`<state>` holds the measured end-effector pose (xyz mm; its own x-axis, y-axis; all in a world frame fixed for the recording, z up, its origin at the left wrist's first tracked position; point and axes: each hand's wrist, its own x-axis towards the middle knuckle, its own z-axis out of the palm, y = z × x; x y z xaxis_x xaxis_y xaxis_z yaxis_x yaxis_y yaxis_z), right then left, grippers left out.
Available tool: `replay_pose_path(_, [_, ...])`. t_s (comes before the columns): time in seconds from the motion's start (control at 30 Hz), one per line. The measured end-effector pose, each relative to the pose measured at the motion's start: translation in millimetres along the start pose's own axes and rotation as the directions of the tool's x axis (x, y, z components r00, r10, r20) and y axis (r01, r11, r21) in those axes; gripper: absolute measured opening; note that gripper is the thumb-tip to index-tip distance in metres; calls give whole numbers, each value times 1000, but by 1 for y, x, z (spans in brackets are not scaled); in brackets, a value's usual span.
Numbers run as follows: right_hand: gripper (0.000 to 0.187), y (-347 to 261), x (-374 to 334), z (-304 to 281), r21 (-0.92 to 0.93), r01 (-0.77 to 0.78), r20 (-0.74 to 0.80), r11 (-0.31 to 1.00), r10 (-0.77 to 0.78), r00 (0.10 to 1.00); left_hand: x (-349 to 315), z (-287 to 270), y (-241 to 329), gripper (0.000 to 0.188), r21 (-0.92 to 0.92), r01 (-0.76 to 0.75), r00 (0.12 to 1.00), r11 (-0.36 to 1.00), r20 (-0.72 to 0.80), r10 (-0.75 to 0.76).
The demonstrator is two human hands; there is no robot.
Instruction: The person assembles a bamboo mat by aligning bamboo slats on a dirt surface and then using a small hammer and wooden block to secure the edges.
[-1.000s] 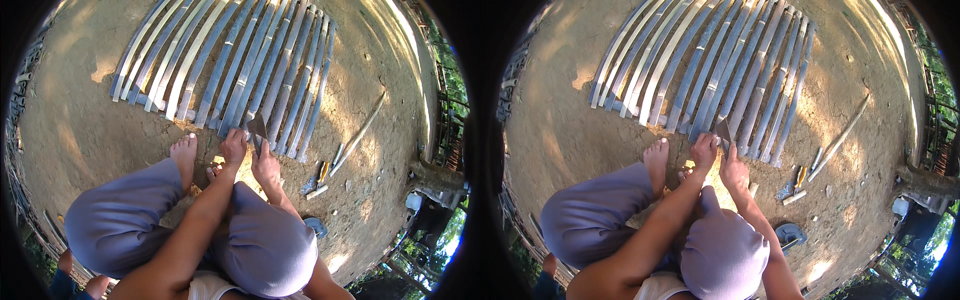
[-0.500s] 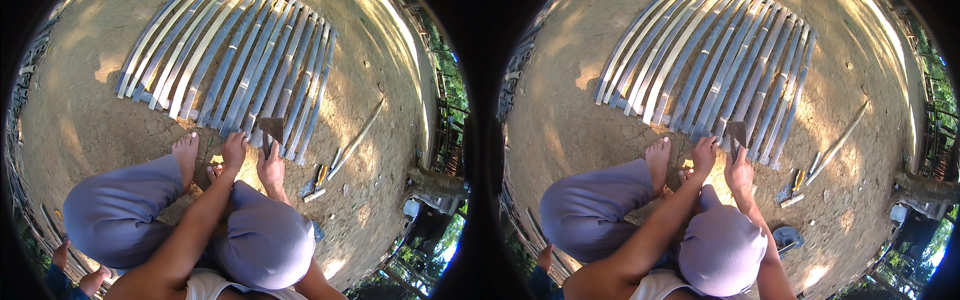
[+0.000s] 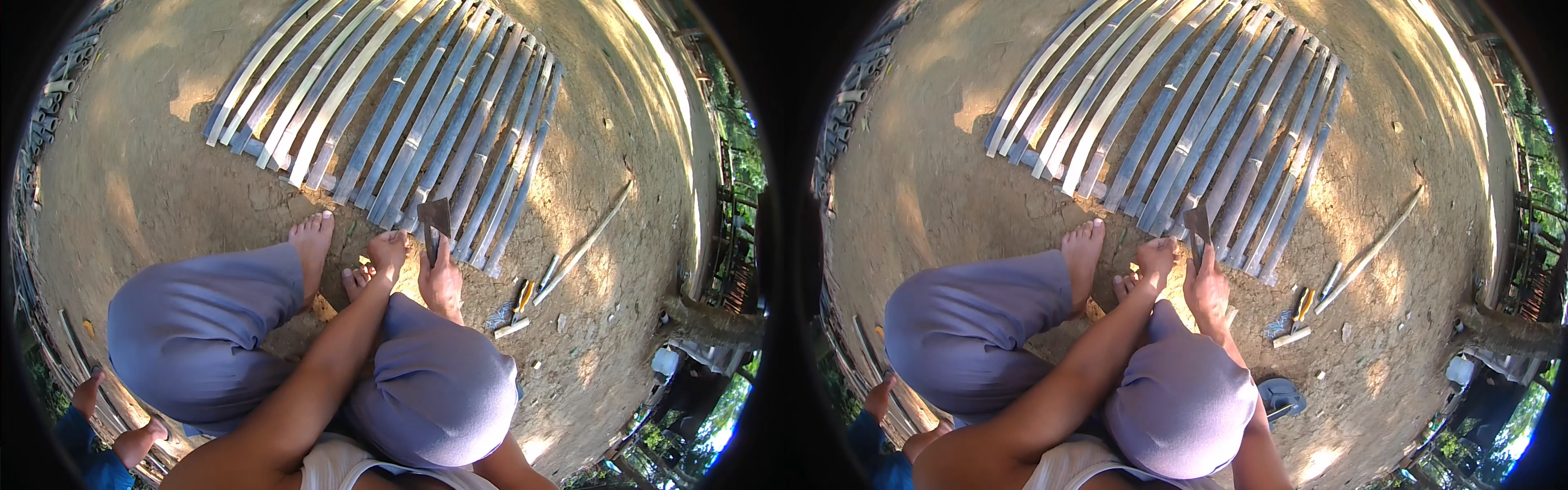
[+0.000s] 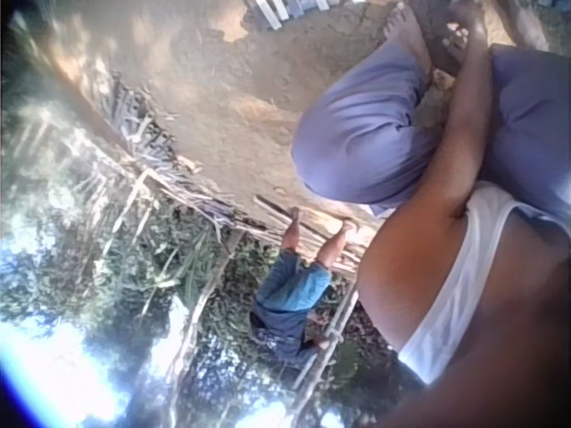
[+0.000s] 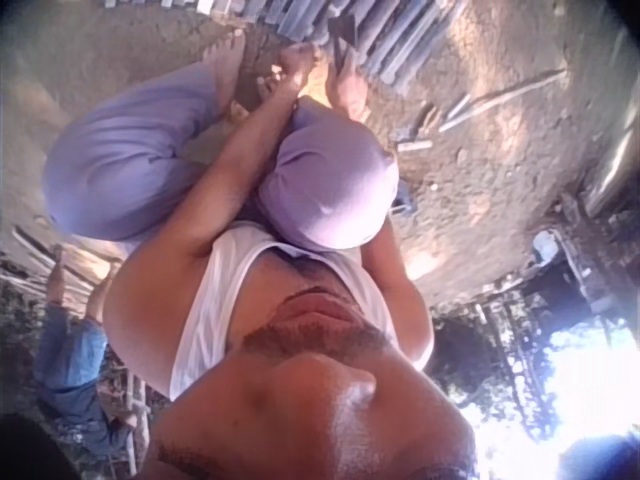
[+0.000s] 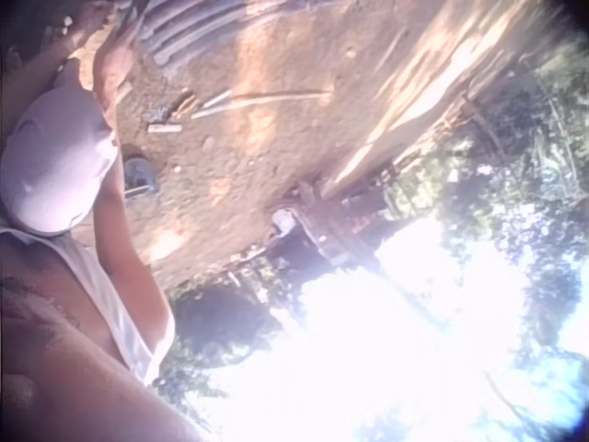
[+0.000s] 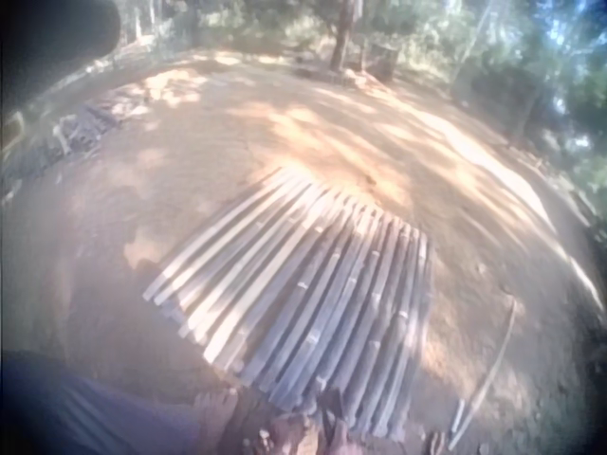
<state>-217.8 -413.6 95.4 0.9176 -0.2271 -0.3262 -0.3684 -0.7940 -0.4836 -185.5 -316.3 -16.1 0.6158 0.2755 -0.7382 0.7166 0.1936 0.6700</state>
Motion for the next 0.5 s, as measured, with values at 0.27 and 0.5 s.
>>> replay_pose_path(0.27, [57, 5, 3, 9, -110, 56, -3, 992, -57, 998, 5, 10, -12, 21, -23, -2, 999, 1000, -43, 1])
replay_pose_path(0.5, [51, -22, 6, -7, 30, 264, -202, 964, -253, 946, 28, 1, -29, 22, 77, 7, 994, 997, -105, 2])
